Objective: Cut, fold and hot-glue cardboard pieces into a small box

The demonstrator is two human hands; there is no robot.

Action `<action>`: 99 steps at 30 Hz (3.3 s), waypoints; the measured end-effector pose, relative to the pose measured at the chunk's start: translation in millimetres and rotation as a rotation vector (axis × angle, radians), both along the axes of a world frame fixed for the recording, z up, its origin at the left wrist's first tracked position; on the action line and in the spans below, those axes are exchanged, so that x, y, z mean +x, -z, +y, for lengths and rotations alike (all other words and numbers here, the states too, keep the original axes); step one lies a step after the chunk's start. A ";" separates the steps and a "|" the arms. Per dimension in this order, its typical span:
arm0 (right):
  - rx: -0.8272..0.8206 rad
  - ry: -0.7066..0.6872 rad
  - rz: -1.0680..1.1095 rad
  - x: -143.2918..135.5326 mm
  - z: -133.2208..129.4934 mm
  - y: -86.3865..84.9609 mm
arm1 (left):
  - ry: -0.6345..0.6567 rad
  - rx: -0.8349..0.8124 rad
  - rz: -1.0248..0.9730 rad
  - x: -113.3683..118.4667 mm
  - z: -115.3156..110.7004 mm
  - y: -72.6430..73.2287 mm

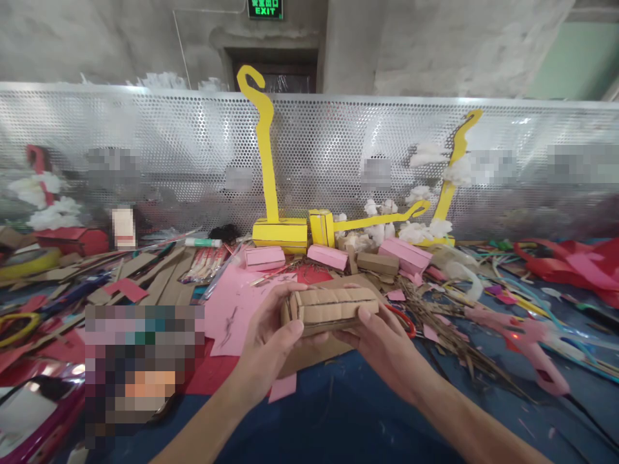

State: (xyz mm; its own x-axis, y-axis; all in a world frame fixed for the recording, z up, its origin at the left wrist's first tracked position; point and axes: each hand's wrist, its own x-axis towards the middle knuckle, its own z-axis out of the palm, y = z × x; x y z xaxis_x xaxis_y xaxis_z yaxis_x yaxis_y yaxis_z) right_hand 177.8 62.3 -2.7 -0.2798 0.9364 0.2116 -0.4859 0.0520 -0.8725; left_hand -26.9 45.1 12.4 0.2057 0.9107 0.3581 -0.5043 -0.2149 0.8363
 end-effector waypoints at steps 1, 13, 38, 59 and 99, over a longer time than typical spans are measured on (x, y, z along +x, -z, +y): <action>0.008 -0.004 -0.004 -0.1 -0.4 0.0 | -0.002 -0.001 -0.001 0.2 0.0 -0.1; 0.003 0.033 -0.022 -3.3 0.6 1.8 | -0.133 0.110 0.144 0.8 2.6 3.7; 0.031 -0.115 0.054 6.8 -1.1 -4.8 | -0.272 0.030 0.094 -8.4 9.3 2.9; 0.078 0.052 -0.068 -7.1 -9.1 -0.1 | -0.265 0.289 0.309 -8.3 7.2 8.8; 0.208 0.197 -0.140 -15.3 -14.7 -1.7 | -0.395 0.477 0.440 -1.1 -3.1 3.0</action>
